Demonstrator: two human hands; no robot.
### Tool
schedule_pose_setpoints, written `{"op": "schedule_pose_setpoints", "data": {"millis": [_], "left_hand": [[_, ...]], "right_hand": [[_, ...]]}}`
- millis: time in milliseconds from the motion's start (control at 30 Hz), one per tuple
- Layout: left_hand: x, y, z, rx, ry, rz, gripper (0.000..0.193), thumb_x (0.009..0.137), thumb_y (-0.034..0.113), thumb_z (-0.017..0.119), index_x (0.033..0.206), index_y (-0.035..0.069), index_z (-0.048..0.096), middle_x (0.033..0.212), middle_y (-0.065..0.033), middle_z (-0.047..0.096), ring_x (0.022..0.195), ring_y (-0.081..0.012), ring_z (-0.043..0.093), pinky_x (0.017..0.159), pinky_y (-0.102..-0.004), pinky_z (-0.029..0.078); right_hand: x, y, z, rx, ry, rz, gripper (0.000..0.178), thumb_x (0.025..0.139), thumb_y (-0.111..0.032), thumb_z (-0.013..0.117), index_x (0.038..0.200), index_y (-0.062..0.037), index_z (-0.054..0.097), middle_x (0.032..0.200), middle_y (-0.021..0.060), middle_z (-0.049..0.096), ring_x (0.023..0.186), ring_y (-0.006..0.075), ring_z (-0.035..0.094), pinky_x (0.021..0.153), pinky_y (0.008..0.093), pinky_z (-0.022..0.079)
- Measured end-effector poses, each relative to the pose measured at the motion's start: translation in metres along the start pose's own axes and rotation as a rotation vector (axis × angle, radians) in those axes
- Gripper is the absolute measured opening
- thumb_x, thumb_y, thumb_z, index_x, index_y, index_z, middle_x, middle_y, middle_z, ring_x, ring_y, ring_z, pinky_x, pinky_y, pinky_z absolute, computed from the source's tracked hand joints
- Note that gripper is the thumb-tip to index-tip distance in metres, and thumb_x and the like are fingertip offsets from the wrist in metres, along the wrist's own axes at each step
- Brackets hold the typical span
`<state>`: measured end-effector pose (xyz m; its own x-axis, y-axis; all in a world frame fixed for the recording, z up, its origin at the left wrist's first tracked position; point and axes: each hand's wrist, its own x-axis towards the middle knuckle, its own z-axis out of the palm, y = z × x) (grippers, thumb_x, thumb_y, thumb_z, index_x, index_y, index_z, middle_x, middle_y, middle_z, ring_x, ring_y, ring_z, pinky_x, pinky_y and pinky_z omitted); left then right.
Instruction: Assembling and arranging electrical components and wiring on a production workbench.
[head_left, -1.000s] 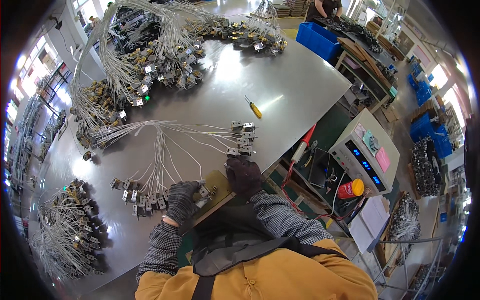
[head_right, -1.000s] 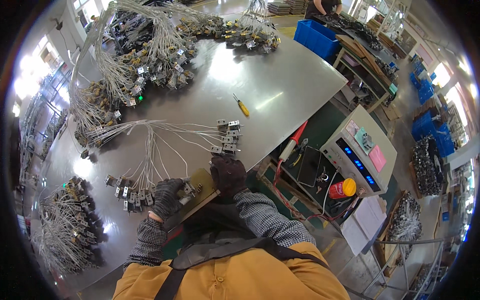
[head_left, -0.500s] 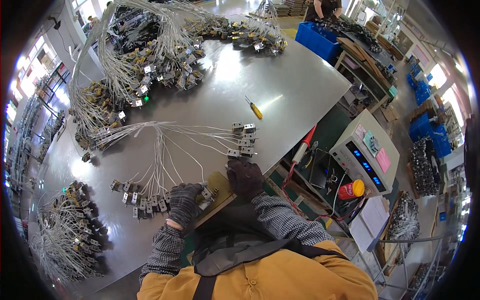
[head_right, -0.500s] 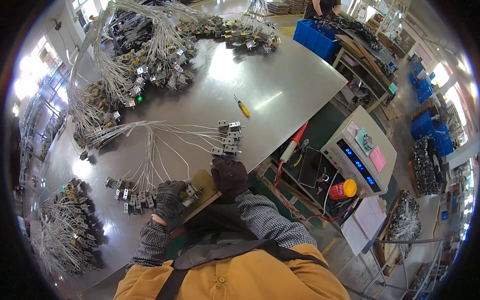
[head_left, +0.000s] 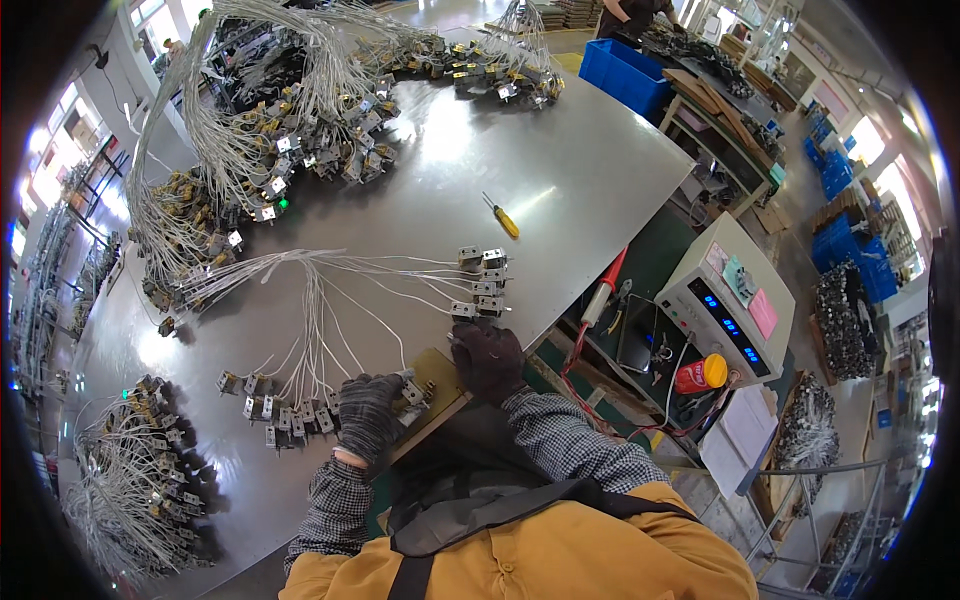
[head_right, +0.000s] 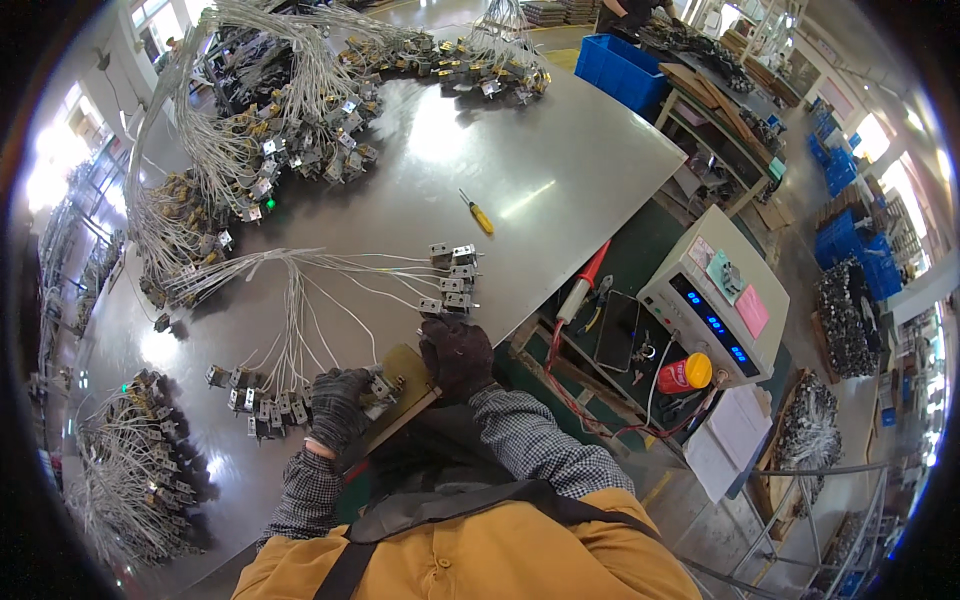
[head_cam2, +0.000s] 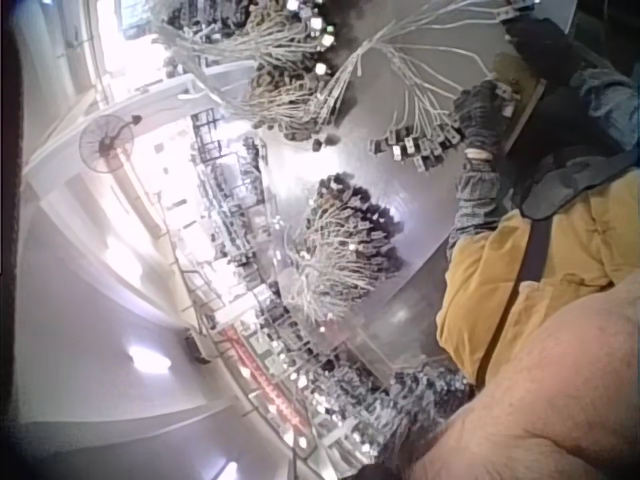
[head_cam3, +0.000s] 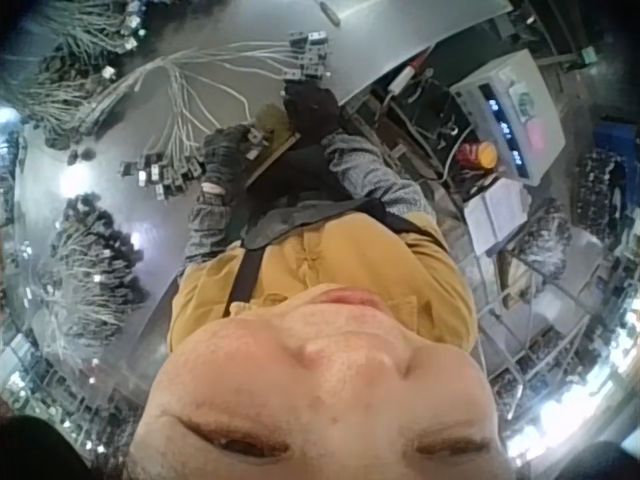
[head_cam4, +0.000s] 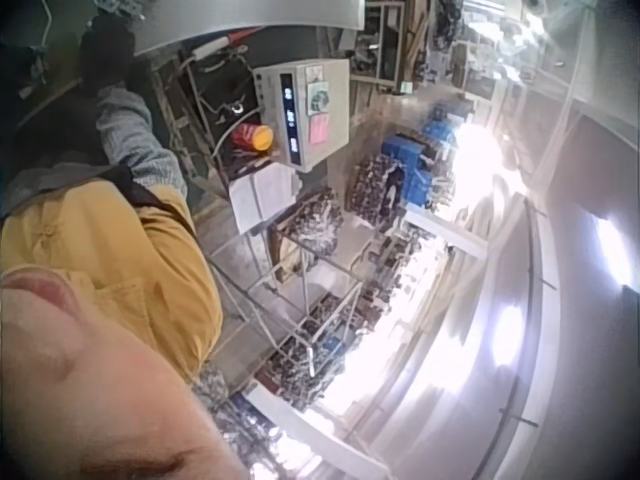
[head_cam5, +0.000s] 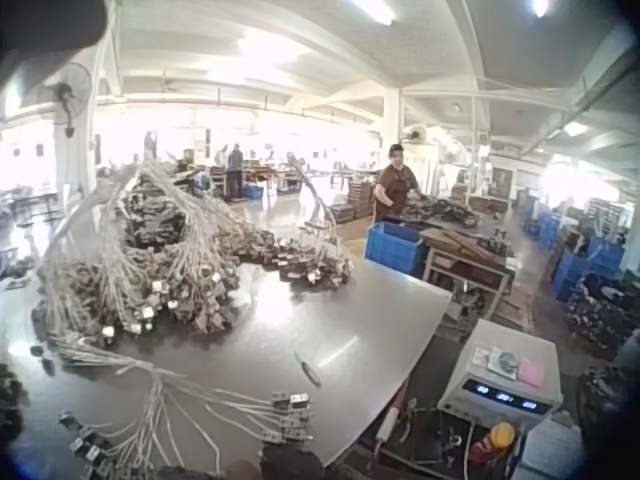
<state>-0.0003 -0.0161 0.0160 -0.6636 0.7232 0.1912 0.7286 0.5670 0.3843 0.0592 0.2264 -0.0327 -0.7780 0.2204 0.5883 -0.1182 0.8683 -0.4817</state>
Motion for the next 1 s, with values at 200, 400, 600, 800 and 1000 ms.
{"op": "schedule_pose_setpoints", "data": {"millis": [200,400,600,800,1000], "left_hand": [[-0.001,0.0,0.001,0.03,-0.001,0.003,0.051,0.072,0.035,0.087,0.117,0.012,0.076,0.089,-0.0084,0.074,0.088,-0.0336,0.069,0.083,-0.0471,0.051],[-0.001,0.001,0.0,-0.01,-0.003,-0.025,0.047,0.075,0.032,0.086,0.115,0.011,0.076,0.093,-0.0117,0.074,0.092,-0.034,0.068,0.086,-0.0483,0.049],[-0.002,0.003,-0.001,0.008,0.029,0.005,0.048,0.074,0.034,0.087,0.116,0.011,0.076,0.093,-0.0115,0.074,0.092,-0.0337,0.068,0.086,-0.0478,0.049],[-0.004,0.001,-0.001,-0.013,0.023,-0.019,0.053,0.071,0.029,0.087,0.12,0.013,0.075,0.096,-0.0086,0.075,0.094,-0.0344,0.068,0.088,-0.0478,0.05],[-0.001,0.0,0.002,-0.012,0.017,0.004,0.051,0.072,0.029,0.086,0.119,0.012,0.075,0.096,-0.0097,0.076,0.092,-0.0347,0.068,0.087,-0.0473,0.051]], "right_hand": [[-0.007,0.003,0.003,-0.004,-0.118,0.086,0.025,0.091,-0.023,0.07,0.113,-0.0129,0.066,0.105,0.0138,0.071,0.095,0.0362,0.07,0.079,0.0507,0.053],[-0.005,0.006,0.005,0.01,-0.049,0.027,0.024,0.091,-0.022,0.07,0.113,-0.0127,0.066,0.103,0.0131,0.071,0.094,0.036,0.07,0.079,0.0506,0.053],[-0.007,0.002,0.004,-0.001,-0.082,0.059,0.023,0.091,-0.015,0.07,0.113,-0.0117,0.066,0.098,0.0143,0.072,0.086,0.0369,0.07,0.074,0.0497,0.053],[-0.005,-0.001,0.004,-0.018,-0.115,0.103,0.024,0.091,-0.022,0.071,0.113,-0.0137,0.066,0.1,0.0152,0.073,0.09,0.0382,0.071,0.078,0.052,0.054],[-0.005,-0.001,0.002,0.006,-0.086,0.046,0.026,0.091,-0.016,0.071,0.116,-0.0134,0.063,0.103,0.0141,0.071,0.089,0.0366,0.069,0.074,0.0492,0.05]]}}
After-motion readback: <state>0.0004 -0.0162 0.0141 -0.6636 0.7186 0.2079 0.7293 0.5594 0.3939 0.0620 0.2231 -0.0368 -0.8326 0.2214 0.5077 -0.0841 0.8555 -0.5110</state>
